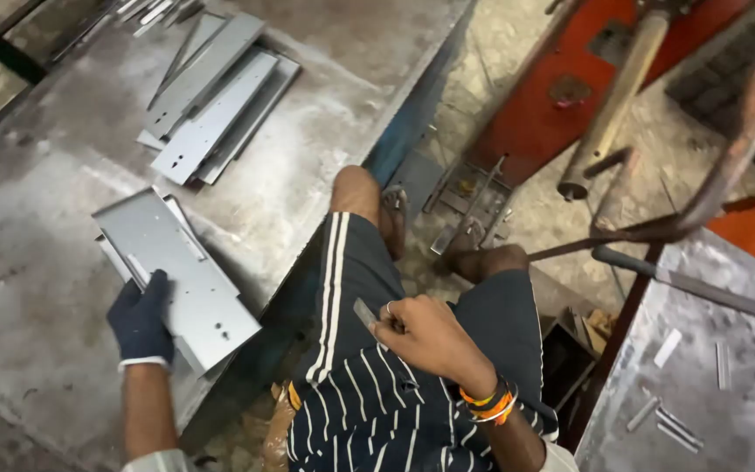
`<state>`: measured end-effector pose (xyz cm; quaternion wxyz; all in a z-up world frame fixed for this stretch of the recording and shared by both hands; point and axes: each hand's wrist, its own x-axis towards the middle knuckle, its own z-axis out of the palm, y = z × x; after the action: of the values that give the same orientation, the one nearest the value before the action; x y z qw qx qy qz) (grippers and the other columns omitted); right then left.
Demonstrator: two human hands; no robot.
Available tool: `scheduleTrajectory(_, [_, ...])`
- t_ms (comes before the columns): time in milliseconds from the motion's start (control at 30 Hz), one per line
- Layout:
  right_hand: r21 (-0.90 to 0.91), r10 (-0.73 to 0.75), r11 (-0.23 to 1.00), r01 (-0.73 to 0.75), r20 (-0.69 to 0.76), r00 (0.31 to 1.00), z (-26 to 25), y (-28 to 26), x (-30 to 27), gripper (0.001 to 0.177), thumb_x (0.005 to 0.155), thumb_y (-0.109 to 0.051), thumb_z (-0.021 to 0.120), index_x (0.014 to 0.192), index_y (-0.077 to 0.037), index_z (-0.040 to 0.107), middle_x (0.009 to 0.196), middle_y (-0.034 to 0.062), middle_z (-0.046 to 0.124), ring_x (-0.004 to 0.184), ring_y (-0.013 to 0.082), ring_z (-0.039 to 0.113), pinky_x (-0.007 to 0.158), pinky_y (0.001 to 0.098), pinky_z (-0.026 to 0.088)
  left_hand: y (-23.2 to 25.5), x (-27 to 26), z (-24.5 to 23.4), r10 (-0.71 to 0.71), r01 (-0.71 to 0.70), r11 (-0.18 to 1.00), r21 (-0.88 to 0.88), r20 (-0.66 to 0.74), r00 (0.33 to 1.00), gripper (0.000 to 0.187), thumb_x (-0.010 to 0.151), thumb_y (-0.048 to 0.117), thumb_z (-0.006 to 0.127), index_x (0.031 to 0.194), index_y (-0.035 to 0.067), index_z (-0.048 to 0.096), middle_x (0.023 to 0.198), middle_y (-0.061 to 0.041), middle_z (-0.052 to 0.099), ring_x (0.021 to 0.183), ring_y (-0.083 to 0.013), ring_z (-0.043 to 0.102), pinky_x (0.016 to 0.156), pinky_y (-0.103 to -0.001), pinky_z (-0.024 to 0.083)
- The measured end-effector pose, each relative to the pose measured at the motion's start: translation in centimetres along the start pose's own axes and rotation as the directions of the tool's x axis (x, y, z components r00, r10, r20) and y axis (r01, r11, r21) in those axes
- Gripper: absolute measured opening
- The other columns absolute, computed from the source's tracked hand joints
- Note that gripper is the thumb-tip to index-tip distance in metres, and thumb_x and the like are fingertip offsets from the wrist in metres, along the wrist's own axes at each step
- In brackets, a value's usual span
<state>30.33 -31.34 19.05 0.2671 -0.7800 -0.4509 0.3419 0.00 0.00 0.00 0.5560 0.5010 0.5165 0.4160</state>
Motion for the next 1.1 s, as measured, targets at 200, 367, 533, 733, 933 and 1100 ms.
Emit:
scheduleTrajectory(200, [0.088, 0.034, 0.995, -0.048, 0.153, 0.988, 0.9, -1.5, 1.5, 0.034, 0.089, -0.027, 0.068, 0.073, 0.003, 0.064, 0.053, 0.0161, 0.051, 0.045, 0.0271, 0.048, 0.050, 0.0421, 0.038, -1.0, 0.7, -0.8, 0.327, -0.183, 0.348, 0.920, 0.064, 0.943, 0.083, 0.082, 0.051, 0.080, 0.146, 0.003, 0.058, 0.141, -0.024, 0.058, 0.125, -0.0433, 0.056, 0.103, -0.057, 0.041])
scheduleTrajectory(367, [0.099, 0.015, 0.995, -0.030, 0.147, 0.989, 2.0, -1.8, 1.7, 0.028, 0.086, -0.026, 0.069, 0.076, 0.000, 0.068, 0.055, 0.0154, 0.055, 0.045, 0.0256, 0.052, 0.050, 0.0419, 0.040, -0.6, 2.2, 6.5, 0.470, -0.467, -0.051, 0.883, 0.434, 0.768, 0.079, 0.077, 0.060, 0.070, 0.139, 0.010, 0.064, 0.153, -0.018, 0.055, 0.143, -0.0384, 0.044, 0.117, -0.070, 0.003])
scheduleTrajectory(533, [0.066, 0.082, 0.993, -0.096, 0.181, 0.980, 1.9, -2.2, 1.9, 0.030, 0.088, -0.028, 0.070, 0.076, 0.000, 0.068, 0.056, 0.0160, 0.054, 0.046, 0.0270, 0.050, 0.051, 0.0416, 0.041, -1.7, 3.2, 7.9, 0.262, -0.627, -0.114, 0.770, 0.632, 0.729, 0.057, 0.081, 0.049, 0.069, 0.125, 0.013, 0.069, 0.142, -0.008, 0.064, 0.140, -0.0376, 0.049, 0.121, -0.073, -0.003])
scheduleTrajectory(733, [0.178, 0.082, 0.977, -0.121, 0.211, 0.974, 2.5, 0.2, 4.5, 0.033, 0.094, -0.023, 0.068, 0.076, 0.003, 0.064, 0.055, 0.0140, 0.056, 0.049, 0.0153, 0.058, 0.049, 0.0342, 0.043, -1.3, 5.1, 2.7, 0.476, -0.546, -0.003, 0.838, 0.482, 0.736, 0.027, 0.088, 0.032, 0.064, 0.108, 0.017, 0.075, 0.132, -0.002, 0.073, 0.136, -0.0460, 0.056, 0.120, -0.077, -0.004])
scheduleTrajectory(933, [0.810, -0.257, 0.582, -0.068, 0.262, 0.930, 3.3, 1.8, 11.6, 0.023, 0.098, -0.017, 0.058, 0.116, -0.004, 0.061, 0.095, 0.0083, 0.079, 0.086, 0.0184, 0.077, 0.068, 0.0272, 0.058, -2.2, 8.4, 2.5, 0.392, -0.448, -0.018, 0.894, 0.419, 0.819, 0.018, 0.084, 0.029, 0.064, 0.094, 0.022, 0.077, 0.129, -0.001, 0.074, 0.138, -0.0442, 0.055, 0.116, -0.076, 0.008])
scheduleTrajectory(1100, [0.881, -0.282, 0.468, -0.069, 0.222, 0.933, 10.5, 5.9, 18.0, 0.023, 0.094, 0.001, 0.059, 0.116, -0.003, 0.052, 0.099, 0.0111, 0.073, 0.090, 0.0241, 0.075, 0.072, 0.0310, 0.059, 1.7, 12.7, 12.9, 0.480, -0.678, 0.205, 0.706, 0.531, 0.698, 0.052, 0.085, 0.032, 0.068, 0.133, 0.012, 0.070, 0.126, -0.012, 0.068, 0.124, -0.0321, 0.058, 0.124, -0.056, 0.027])
